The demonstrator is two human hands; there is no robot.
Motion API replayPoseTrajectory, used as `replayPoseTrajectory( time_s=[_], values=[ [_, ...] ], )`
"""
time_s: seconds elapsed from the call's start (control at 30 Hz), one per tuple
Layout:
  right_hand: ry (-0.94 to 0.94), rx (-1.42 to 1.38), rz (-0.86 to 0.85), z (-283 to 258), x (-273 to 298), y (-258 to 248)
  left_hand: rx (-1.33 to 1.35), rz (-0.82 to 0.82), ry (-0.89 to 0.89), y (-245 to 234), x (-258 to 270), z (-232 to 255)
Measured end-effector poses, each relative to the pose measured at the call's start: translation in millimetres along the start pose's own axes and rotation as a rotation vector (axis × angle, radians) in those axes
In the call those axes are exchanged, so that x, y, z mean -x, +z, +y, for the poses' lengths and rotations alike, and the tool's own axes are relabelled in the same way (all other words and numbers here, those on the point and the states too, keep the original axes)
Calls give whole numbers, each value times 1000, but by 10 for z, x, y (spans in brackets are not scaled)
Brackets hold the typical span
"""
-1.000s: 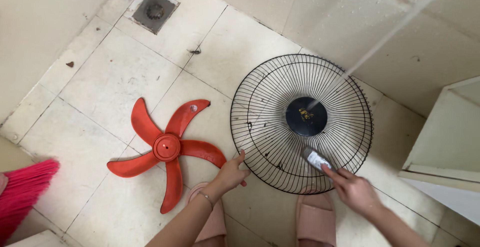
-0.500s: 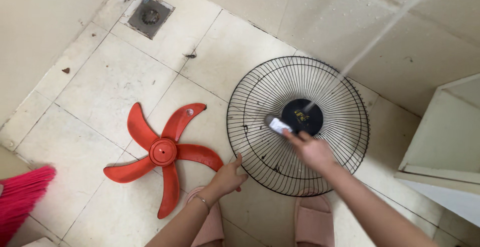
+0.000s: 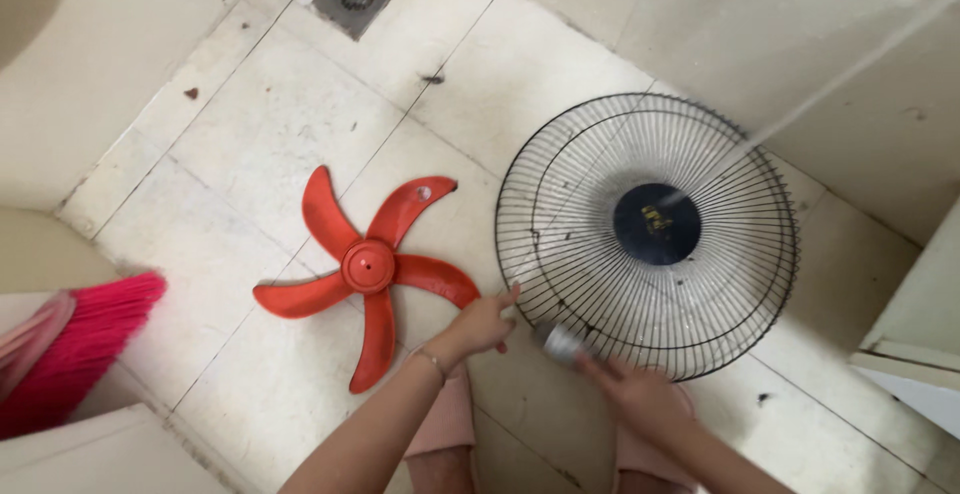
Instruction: The person scrubs a black fan cage with a brush under running water, then rinses the brush and continues scrubbing the cage. A red fan blade assembly lies on the floor nearby.
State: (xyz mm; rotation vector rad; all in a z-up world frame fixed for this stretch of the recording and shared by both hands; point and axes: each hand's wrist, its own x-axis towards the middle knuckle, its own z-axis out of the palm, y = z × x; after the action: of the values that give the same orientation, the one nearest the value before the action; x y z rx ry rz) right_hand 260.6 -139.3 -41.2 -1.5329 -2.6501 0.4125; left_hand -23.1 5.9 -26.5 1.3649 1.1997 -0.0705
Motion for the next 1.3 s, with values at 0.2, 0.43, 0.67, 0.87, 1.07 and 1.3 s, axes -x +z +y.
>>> replayPoseTrajectory(
  time_s=[0.2,0.43,0.67,0.87,1.07,1.3],
  values=[
    [333,35,-143,192,151,7,-8,-29,43,-69,-30,125],
    [97,-158,17,-16,421,52,-266,81,70,-18,-86,123],
    [225,-88,-72,83,525,185,-315,198,245,119,-159,-64],
    [25,-99,-35,0,398,120,-300,273,312,95,-78,66],
    [7,256,-312,674,-507,-288,-325,250,260,29,39,181],
    [392,246,240,990,-1133,-496,-360,266,349,100,19,135]
  ],
)
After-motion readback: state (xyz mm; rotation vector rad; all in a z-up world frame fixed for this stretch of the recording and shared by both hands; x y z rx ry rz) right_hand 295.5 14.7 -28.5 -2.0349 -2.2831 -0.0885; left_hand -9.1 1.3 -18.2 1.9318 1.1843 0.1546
